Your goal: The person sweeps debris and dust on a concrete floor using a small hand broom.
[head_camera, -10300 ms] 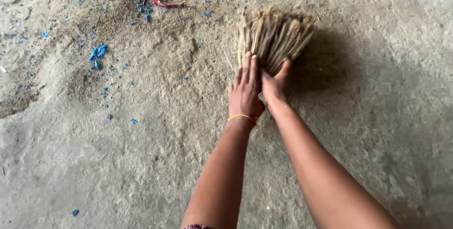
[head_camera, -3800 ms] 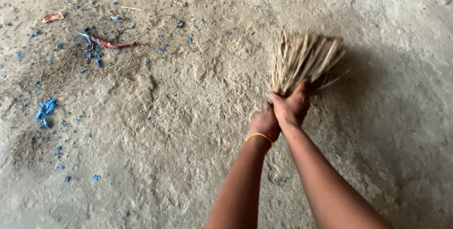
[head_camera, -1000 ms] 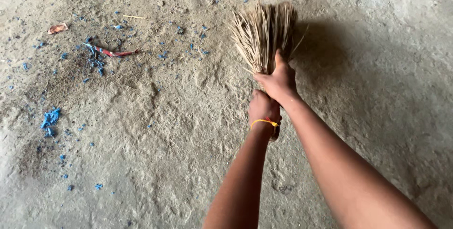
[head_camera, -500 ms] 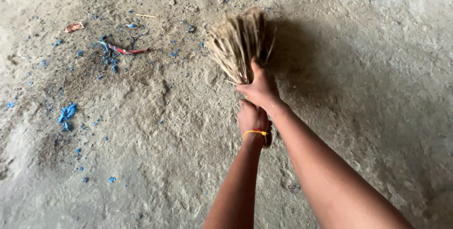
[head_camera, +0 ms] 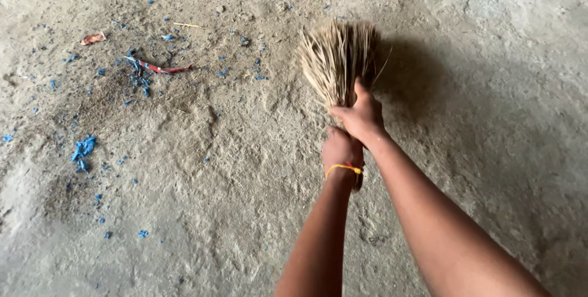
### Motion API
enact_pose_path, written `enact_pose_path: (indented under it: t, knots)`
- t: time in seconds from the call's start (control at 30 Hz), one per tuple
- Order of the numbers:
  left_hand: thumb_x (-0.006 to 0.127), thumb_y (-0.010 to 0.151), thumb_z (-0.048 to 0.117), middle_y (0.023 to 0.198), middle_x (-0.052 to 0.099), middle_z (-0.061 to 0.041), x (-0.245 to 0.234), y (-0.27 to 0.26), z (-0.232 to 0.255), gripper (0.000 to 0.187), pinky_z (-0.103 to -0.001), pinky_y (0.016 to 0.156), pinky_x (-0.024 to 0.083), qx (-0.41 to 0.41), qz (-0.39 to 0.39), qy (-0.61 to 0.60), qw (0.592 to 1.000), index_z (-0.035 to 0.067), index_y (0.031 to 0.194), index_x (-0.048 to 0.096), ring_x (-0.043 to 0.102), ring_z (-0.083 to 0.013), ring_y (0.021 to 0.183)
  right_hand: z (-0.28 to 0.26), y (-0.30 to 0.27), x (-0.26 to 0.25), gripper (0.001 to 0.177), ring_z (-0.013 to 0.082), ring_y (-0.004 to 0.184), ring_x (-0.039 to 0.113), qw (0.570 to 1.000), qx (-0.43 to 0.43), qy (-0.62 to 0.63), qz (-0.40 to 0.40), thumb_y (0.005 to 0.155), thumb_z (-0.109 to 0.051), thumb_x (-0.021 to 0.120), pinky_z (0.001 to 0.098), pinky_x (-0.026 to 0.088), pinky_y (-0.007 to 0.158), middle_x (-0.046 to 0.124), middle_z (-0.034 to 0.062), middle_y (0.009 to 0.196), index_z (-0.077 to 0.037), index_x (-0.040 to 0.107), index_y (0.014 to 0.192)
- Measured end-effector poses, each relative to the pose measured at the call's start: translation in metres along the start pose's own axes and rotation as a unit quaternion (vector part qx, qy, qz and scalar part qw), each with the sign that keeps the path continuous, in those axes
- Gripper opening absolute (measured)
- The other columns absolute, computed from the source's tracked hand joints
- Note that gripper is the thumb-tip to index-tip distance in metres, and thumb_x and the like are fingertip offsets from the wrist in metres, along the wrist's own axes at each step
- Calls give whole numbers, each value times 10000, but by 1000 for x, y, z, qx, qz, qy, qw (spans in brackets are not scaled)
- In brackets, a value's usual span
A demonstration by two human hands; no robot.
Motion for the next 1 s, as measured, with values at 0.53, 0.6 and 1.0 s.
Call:
enact_pose_path:
  t: [0.53, 0.6, 1.0]
  knots:
    - [557, 934, 461, 1093, 687, -330, -71, -2, -29, 556, -552, 896, 535, -62, 73, -94, 991, -52, 1145, 508, 683, -490, 1044, -63, 3, 86, 1043, 279, 1299, 600, 990, -66, -2, -123, 674, -202, 876, 315, 457, 1080, 568, 252, 1441, 20, 343, 1543]
    - [563, 937, 450, 1084, 687, -341, -80, -4, -25, 549, -546, 899, 535, -51, 77, -112, 989, -49, 1158, 504, 667, -502, 1048, -72, 0, 86, 1045, 263, 1300, 603, 989, -35, 24, -141, 675, -204, 846, 312, 456, 1076, 573, 219, 1454, -12, 326, 1561]
    - [592, 920, 373, 1044, 687, -345, -11, 7, 0, 498, -537, 866, 556, 15, -5, -48, 999, -73, 1134, 539, 698, -495, 988, -9, 11, 14, 1057, 299, 1142, 694, 999, -16, 50, -2, 638, -280, 875, 344, 532, 972, 708, 230, 1261, 32, 382, 1519]
Point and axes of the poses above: each hand's wrist, its own y-axis towards the middle knuckle, its own x-axis out of the palm, z = x × y, the point moved 9 cm from there along y, towards the middle knuckle
